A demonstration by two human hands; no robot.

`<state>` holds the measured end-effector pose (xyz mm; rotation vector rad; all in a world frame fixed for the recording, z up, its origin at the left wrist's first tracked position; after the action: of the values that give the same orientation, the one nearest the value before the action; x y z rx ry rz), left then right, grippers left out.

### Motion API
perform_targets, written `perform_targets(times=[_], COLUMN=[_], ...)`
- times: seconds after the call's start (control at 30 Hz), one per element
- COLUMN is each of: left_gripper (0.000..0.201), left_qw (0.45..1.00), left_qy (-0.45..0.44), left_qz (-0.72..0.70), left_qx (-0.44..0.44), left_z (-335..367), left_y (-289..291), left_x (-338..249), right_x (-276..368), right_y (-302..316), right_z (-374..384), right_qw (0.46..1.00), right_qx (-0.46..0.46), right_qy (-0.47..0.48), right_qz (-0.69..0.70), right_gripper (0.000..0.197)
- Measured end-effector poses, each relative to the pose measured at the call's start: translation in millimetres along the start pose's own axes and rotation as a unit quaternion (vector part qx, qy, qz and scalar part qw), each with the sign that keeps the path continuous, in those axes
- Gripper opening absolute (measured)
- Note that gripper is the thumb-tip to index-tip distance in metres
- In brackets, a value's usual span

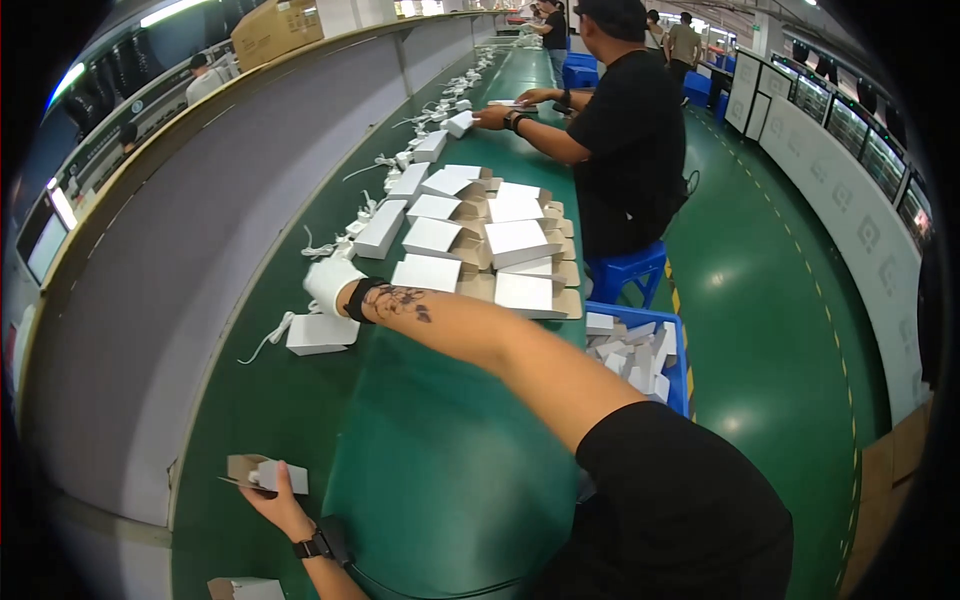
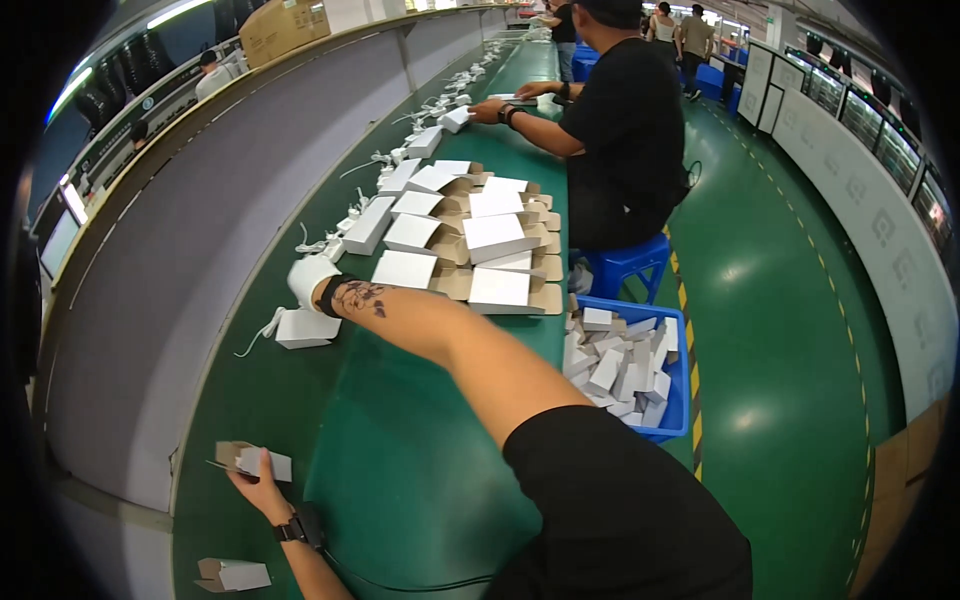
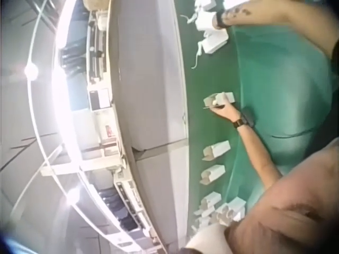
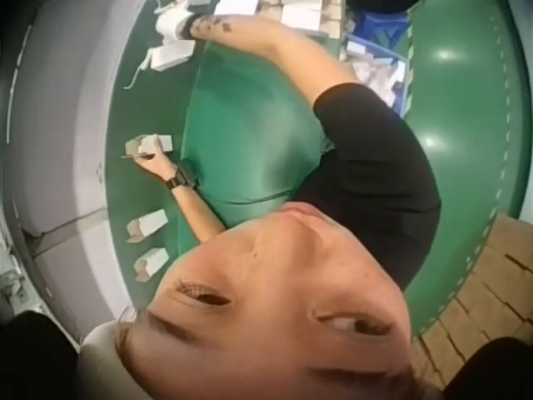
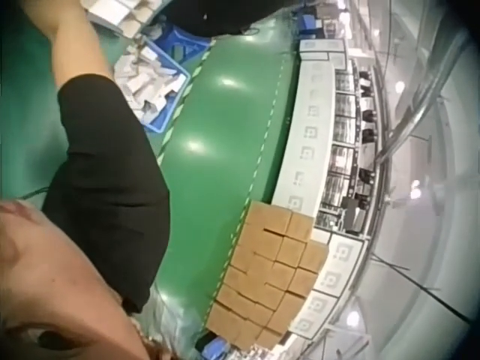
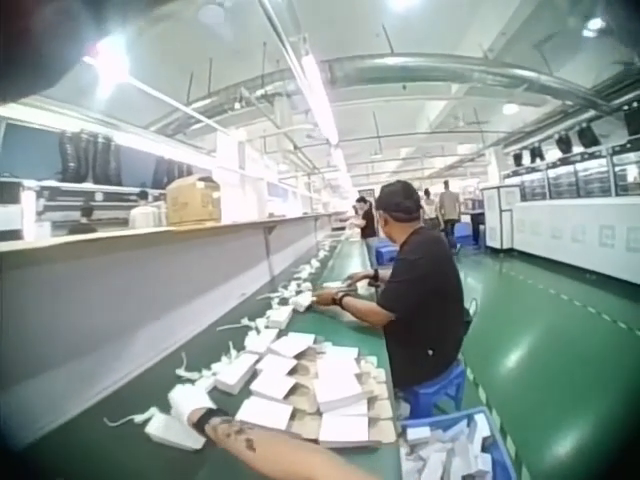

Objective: The person packages power adapters by picking up an adapter, folding the attached cable, and sliding the unit into a small white box. This process is repeated for several adapters and boxes on the green assembly line.

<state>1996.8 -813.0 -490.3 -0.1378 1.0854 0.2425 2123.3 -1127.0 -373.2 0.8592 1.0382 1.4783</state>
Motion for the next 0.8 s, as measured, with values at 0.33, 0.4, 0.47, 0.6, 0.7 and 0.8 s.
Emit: perform_targets(times=[0.33,0.4,0.47,0.6,0.7,0.8], left_gripper=[0.07,0.068,0.064,0.055,0.047,0.048], left_qw=[0.941,0.93,0.906,0.935,0.969,0.919], left_qy=[-0.217,-0.266,-0.36,-0.339,-0.176,0.095], left_qz=[0.207,0.195,0.151,0.084,-0.06,-0.15], left_qx=[-0.156,-0.161,-0.162,-0.061,0.165,0.352], left_z=[-24,-36,-60,-81,-84,-93], left_y=[10,14,5,-25,-75,-103], left_x=[-129,-166,-199,-208,-184,-107], right_x=[-14,-18,-21,-11,-45,28], right_y=[-86,-89,-94,-88,-29,72], right_z=[40,40,35,25,1,-55], right_qw=[0.989,0.98,0.981,0.983,0.959,0.969], right_qx=[0.024,0.016,0.011,-0.027,-0.211,-0.244], right_qy=[-0.139,-0.198,-0.194,-0.18,-0.181,0.008], right_qz=[-0.038,-0.012,-0.026,-0.03,-0.054,0.048], right_gripper=[0.021,0.021,0.021,0.024,0.024,0.021])
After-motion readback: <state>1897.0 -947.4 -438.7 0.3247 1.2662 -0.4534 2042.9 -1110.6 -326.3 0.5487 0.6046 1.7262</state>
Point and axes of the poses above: each hand's wrist, its own z-axis towards the middle knuckle, its own y-axis out of the back of the hand, x = y × z, the point moved 9 cm from there along z, towards the middle knuckle, and after that the axes turned 3 degrees about z, right-handed, at the moved point
